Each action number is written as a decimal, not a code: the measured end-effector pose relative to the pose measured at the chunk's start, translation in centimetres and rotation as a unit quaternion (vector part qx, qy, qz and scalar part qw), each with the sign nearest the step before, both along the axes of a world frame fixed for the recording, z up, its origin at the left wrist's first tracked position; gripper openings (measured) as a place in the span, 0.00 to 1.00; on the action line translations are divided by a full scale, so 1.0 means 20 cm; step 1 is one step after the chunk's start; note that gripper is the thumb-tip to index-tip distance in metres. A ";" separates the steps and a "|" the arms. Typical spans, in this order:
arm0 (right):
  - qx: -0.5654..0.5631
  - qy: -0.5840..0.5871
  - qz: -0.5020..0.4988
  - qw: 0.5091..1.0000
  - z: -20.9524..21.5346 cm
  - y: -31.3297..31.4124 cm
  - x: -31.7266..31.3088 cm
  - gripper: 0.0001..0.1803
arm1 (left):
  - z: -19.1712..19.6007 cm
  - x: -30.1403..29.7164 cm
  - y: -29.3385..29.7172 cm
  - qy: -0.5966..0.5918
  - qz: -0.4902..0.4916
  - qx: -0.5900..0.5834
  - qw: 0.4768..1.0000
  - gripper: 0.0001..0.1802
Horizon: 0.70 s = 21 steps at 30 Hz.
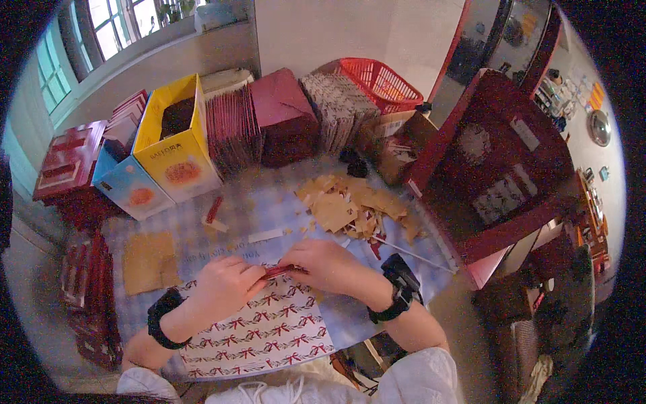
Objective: Folding and organizing greeting cards or decorative packets into boxes.
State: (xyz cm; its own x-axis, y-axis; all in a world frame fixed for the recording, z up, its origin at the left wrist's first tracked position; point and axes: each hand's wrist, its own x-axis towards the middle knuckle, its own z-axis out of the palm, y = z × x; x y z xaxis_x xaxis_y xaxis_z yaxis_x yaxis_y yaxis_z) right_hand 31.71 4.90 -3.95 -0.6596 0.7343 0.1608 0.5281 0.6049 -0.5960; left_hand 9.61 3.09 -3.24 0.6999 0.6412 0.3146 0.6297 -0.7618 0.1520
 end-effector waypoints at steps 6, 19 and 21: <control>-0.006 0.006 0.023 1.000 0.00 -0.01 0.02 0.07 | -0.06 -0.01 -0.02 0.002 -0.029 -0.020 0.999 0.07; 0.010 0.019 0.009 1.000 -0.02 -0.02 0.00 0.05 | -0.08 0.00 -0.02 -0.062 -0.039 -0.024 0.997 0.04; 0.012 0.018 0.008 1.000 -0.01 -0.03 0.00 0.05 | -0.08 0.00 -0.02 -0.060 -0.039 -0.027 0.997 0.04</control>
State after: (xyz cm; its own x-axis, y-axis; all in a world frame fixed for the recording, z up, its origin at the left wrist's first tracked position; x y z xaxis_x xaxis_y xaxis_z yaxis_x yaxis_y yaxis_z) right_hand 31.68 4.36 -4.19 -0.6643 0.7198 0.2016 0.4968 0.6267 -0.6003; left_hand 9.52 2.62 -4.93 0.7071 0.6052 0.3656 0.5437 -0.7960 0.2661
